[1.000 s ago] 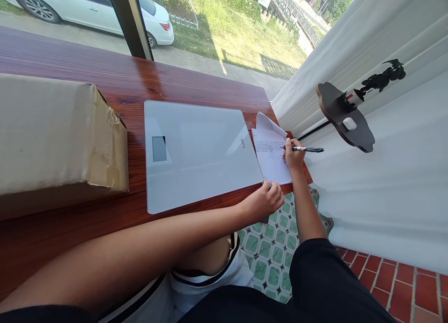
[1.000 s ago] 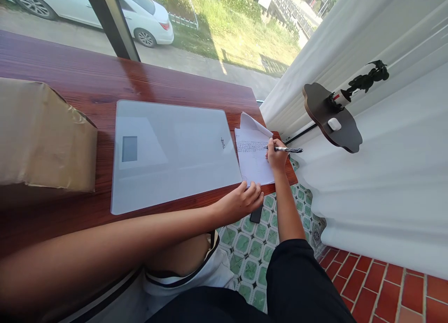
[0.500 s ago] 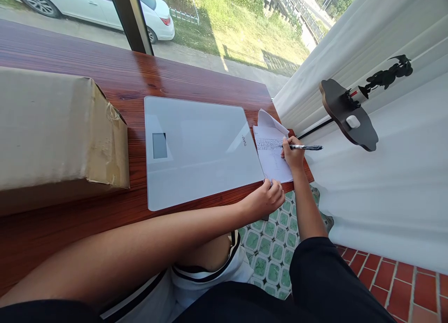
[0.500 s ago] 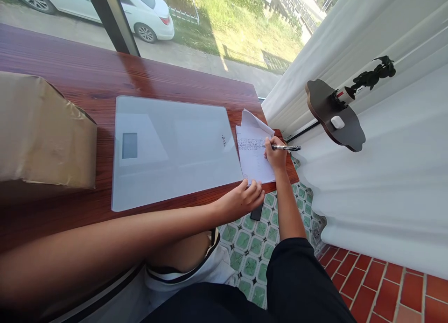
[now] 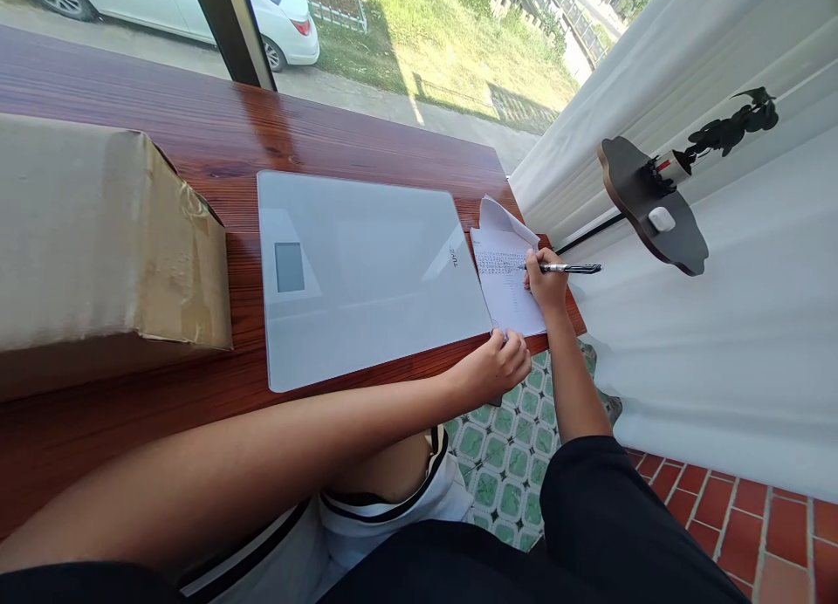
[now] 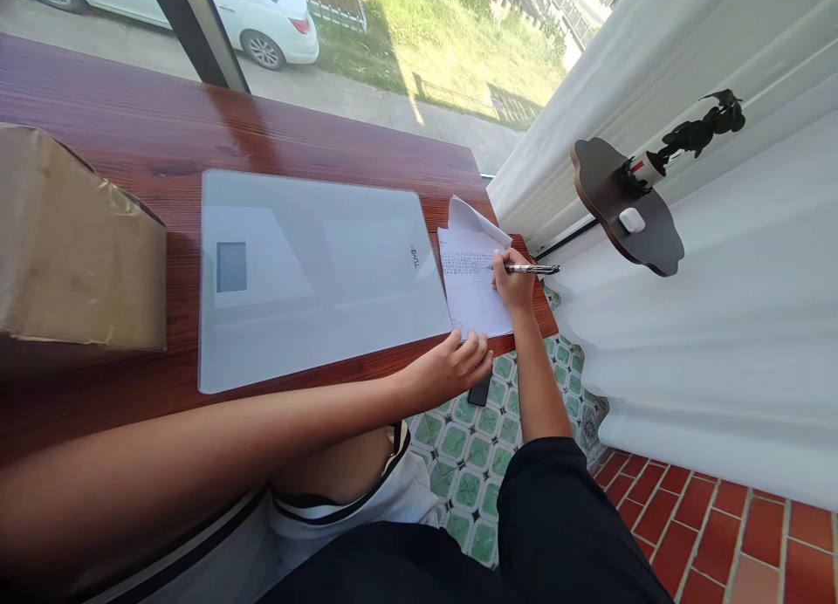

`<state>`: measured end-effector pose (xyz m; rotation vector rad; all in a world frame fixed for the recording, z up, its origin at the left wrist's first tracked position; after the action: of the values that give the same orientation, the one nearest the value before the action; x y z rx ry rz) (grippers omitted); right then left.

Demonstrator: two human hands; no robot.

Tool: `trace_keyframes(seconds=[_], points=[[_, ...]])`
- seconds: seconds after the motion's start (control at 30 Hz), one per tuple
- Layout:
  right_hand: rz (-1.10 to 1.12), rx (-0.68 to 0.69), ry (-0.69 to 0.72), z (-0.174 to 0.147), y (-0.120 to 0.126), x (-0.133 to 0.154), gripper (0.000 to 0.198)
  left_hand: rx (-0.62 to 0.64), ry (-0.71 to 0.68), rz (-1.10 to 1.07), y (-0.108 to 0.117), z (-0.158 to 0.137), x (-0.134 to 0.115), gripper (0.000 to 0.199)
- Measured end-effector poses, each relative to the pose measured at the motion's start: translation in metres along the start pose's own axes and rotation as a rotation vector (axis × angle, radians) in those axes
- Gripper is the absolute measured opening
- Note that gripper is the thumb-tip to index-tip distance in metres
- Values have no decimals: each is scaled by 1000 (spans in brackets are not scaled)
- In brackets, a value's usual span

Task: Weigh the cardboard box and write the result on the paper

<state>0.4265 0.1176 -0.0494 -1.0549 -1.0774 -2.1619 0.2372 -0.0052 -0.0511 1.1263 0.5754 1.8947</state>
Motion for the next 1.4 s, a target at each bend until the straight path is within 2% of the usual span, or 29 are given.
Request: trace_keyframes(seconds=[0.13,0.3,0.63,0.8,1.0,1.2,1.4], points=[[40,-14,26,-2,1,6,41,-7,7,5,0,0,0,38],[103,66,-44,-3,-8,4,42,13,-1,-4,0,0,0,37],[115,109,-67,-3,-12,2,44,25,-3,-25,2,1,2,37],[68,112,-68,-2,-12,1,44,78,-17,-75,0,2,3,38],[90,143,-59,-2,-14,0,44,80,-32,-34,1,1,3,41],[81,88,-35,-2,-8,-3,39,78,-29,-58,0,1,3,39],[56,101,-32,0,-9,-4,40,82,-35,-52,1,1,4,41]])
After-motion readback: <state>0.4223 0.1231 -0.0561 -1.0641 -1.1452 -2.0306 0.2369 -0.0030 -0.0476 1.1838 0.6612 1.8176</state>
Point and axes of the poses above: each hand's wrist, its own z-axis towards the middle knuckle, its own y-axis out of the back of the hand, x = y × z, the point moved 10 cm from there along z, towards the middle knuckle, and after that the axes turned 14 degrees about z, right-handed, at the moved point
